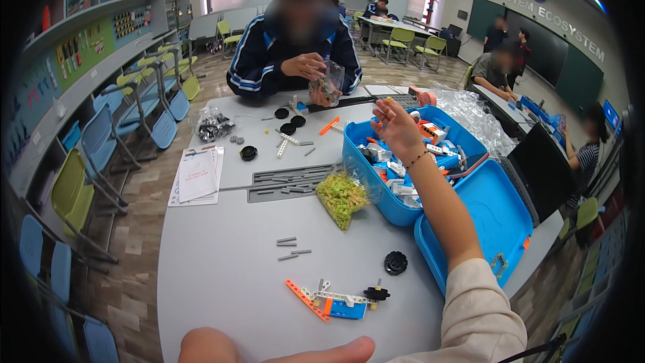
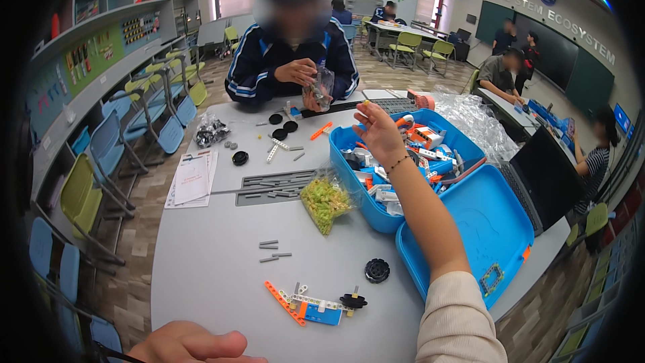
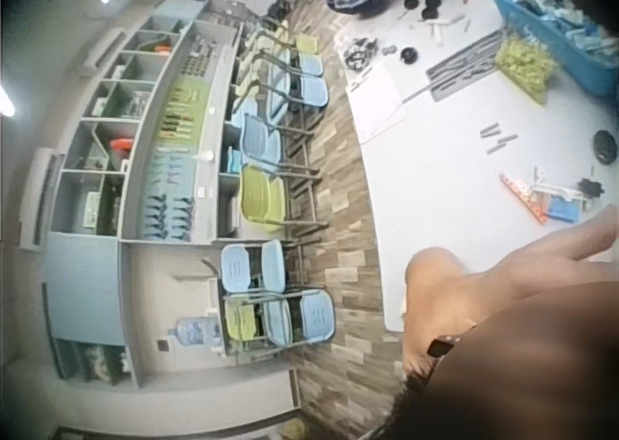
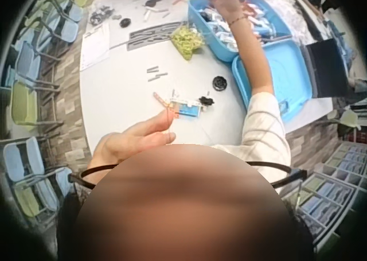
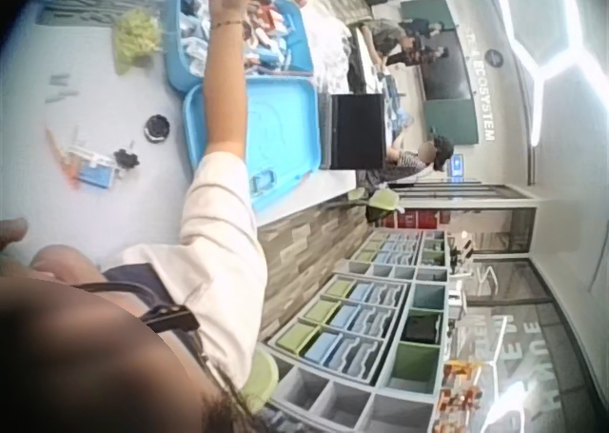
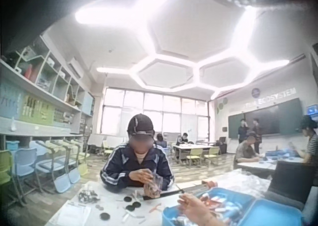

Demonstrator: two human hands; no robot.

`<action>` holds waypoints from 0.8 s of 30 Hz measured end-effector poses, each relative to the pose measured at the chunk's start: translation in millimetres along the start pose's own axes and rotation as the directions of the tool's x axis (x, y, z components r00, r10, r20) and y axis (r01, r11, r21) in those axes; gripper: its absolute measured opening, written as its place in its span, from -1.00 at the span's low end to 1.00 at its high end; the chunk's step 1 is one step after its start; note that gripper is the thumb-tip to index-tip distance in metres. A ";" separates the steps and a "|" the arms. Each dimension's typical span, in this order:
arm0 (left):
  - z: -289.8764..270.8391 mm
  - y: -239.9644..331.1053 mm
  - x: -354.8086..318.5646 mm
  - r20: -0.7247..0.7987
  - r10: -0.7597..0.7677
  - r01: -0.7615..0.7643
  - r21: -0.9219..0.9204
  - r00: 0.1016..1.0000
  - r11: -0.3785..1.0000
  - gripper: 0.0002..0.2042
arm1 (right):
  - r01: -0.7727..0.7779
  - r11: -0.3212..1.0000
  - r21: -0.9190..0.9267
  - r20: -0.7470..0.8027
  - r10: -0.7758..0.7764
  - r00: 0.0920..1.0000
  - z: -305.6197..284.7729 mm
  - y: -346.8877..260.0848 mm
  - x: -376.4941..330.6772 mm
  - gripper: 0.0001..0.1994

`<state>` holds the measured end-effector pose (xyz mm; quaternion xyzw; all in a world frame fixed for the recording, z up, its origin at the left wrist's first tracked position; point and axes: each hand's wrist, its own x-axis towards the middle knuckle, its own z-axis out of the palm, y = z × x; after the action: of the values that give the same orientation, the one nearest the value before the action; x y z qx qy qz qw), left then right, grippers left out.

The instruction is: The person assembles a small mechanical model using plastic building blocks, rods, and a wheel. They connect beams and axles, attach a wheel, and repeatedly adjust and reattach components on a table in a classroom setting.

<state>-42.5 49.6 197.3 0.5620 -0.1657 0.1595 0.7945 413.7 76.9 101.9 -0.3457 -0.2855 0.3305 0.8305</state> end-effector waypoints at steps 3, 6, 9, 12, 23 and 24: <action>2.7 -1.4 3.4 0.026 -0.026 0.026 -0.017 0.999 1.000 -0.54 | 0.007 1.000 0.009 0.038 -0.007 0.999 -3.0 -0.2 -0.4 -0.80; 4.7 -8.2 7.9 0.053 -0.041 0.043 -0.033 0.998 0.999 -0.56 | 0.010 1.000 -0.006 0.033 -0.010 0.999 -5.6 -0.3 0.4 -0.81; 5.3 -19.4 11.2 0.047 -0.048 0.051 -0.059 0.998 0.997 -0.57 | -0.006 1.000 -0.028 0.041 0.007 0.999 -3.7 0.9 1.2 -0.82; 2.6 -25.0 12.7 0.036 -0.035 0.037 -0.063 0.999 0.997 -0.58 | -0.005 1.000 -0.028 0.045 0.006 0.999 -2.6 0.0 1.7 -0.84; 4.4 -9.7 -4.1 -0.122 0.084 -0.057 0.210 0.989 0.976 -0.62 | 0.014 0.996 -0.086 0.004 -0.014 1.000 -5.2 2.4 4.0 -0.68; 7.4 -9.1 -6.6 -0.141 0.098 -0.059 0.255 0.985 0.965 -0.62 | 0.013 0.996 -0.090 -0.002 -0.013 1.000 -4.7 2.1 4.3 -0.68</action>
<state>-45.0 39.3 189.0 0.6366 -0.1052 0.2531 0.7208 418.9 79.4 98.5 -0.3815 -0.3012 0.3115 0.8165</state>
